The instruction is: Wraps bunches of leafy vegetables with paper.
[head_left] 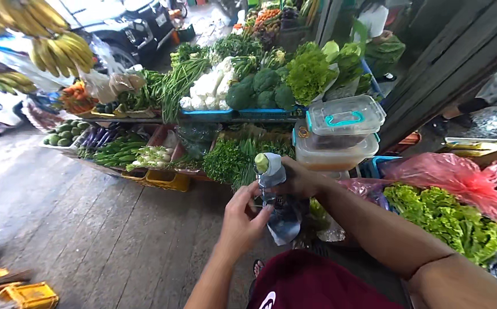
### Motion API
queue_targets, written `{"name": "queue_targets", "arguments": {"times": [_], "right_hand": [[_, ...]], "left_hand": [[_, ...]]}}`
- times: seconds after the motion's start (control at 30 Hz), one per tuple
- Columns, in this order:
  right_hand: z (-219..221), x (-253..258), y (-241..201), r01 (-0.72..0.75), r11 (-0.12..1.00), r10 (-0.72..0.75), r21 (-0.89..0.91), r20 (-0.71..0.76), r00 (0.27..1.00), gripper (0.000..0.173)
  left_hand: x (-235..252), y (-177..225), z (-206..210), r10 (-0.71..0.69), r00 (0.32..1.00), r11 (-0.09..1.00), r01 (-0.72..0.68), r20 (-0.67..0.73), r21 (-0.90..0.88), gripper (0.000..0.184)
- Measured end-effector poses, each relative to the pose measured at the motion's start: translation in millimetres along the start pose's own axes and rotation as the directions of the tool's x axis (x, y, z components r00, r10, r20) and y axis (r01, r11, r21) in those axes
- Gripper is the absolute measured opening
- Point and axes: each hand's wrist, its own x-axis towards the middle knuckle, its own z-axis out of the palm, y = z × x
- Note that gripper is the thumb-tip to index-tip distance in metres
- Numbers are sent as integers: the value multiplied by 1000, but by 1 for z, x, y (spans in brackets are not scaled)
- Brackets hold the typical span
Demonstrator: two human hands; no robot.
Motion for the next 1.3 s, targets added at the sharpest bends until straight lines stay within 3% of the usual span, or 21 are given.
{"name": "queue_targets", "arguments": {"times": [0.07, 0.1, 0.17, 0.23, 0.33, 0.43, 0.47, 0.5, 0.53, 0.6, 0.63, 0.7, 0.77, 0.8, 0.87, 0.97, 1.0, 1.13, 1.2, 1.27, 1.3], "right_hand": [[-27, -14, -1, -31, 999, 31, -9, -16, 999, 45], [-40, -21, -2, -43, 999, 43, -6, -37, 998, 44], [-63, -33, -3, -34, 999, 32, -22, -96, 995, 41], [-79, -43, 0, 15, 1000, -16, -6, -138, 990, 39], [-89, -56, -9, 55, 998, -49, 38, -144, 988, 45], [-93, -61, -26, 20, 988, -37, -152, -114, 993, 49], [-95, -60, -27, 7, 969, -30, -246, -90, 995, 50], [-97, -59, -25, -8, 937, -14, -348, -60, 998, 51], [-99, -57, -22, -27, 892, 18, -452, -25, 1000, 52], [-102, -51, -16, -82, 768, 157, -635, 63, 986, 50], [-102, -46, -13, -115, 701, 252, -704, 94, 963, 49], [-103, -39, -2, -178, 604, 368, -777, 74, 927, 43], [-111, -33, 7, -269, 590, 422, -762, 6, 907, 43], [-116, -31, 8, -341, 585, 462, -736, -43, 886, 47], [-127, -32, 9, -479, 601, 512, -640, -152, 845, 55], [-131, -42, 12, -531, 759, 467, -377, -254, 847, 55], [-128, -42, 12, -525, 795, 456, -304, -271, 847, 55], [-113, -36, 13, -437, 897, 395, -62, -331, 857, 60], [-106, -34, 9, -305, 950, 307, 65, -369, 877, 56], [-97, -35, 7, -166, 976, 210, 140, -413, 886, 54], [-92, -35, 6, -118, 981, 176, 156, -440, 881, 54]], "left_hand": [[-2, -7, -12, -46, 990, 948, 0, 135, 319, 36], [-3, -13, -18, -46, 980, 944, -21, 194, 328, 30], [-3, -9, -24, 61, 950, 997, -74, 306, 30, 35], [6, 8, -17, 212, 929, 920, -85, 302, -383, 35], [29, -17, 4, 55, 995, 686, 21, 80, -728, 19], [61, -42, 28, -132, 990, 220, 80, 51, -972, 53], [72, -35, 32, -112, 990, 203, 104, 82, -974, 64], [83, -24, 31, -76, 990, 289, 132, 115, -948, 71], [96, -11, 29, -40, 987, 460, 155, 153, -874, 78], [118, 24, 26, -31, 966, 818, 172, 257, -548, 91], [125, 43, 28, -11, 949, 929, 126, 316, -347, 91], [127, 79, 49, 22, 922, 988, -78, 386, 130, 81], [112, 90, 85, 135, 903, 868, -306, 408, 392, 65], [103, 82, 101, 233, 889, 830, -393, 394, 397, 57], [92, 52, 114, 307, 901, 849, -404, 305, 340, 47], [106, -2, 99, 145, 959, 929, -216, 242, 301, 23], [114, -14, 93, 167, 952, 939, -233, 256, 253, 16], [133, -16, 69, 395, 836, 917, -330, 380, -226, 23], [143, -38, 64, 344, 842, 880, -135, 415, -455, 29], [152, -65, 63, 190, 896, 718, 151, 400, -679, 35], [159, -69, 60, 179, 908, 612, 199, 379, -766, 34]]}}
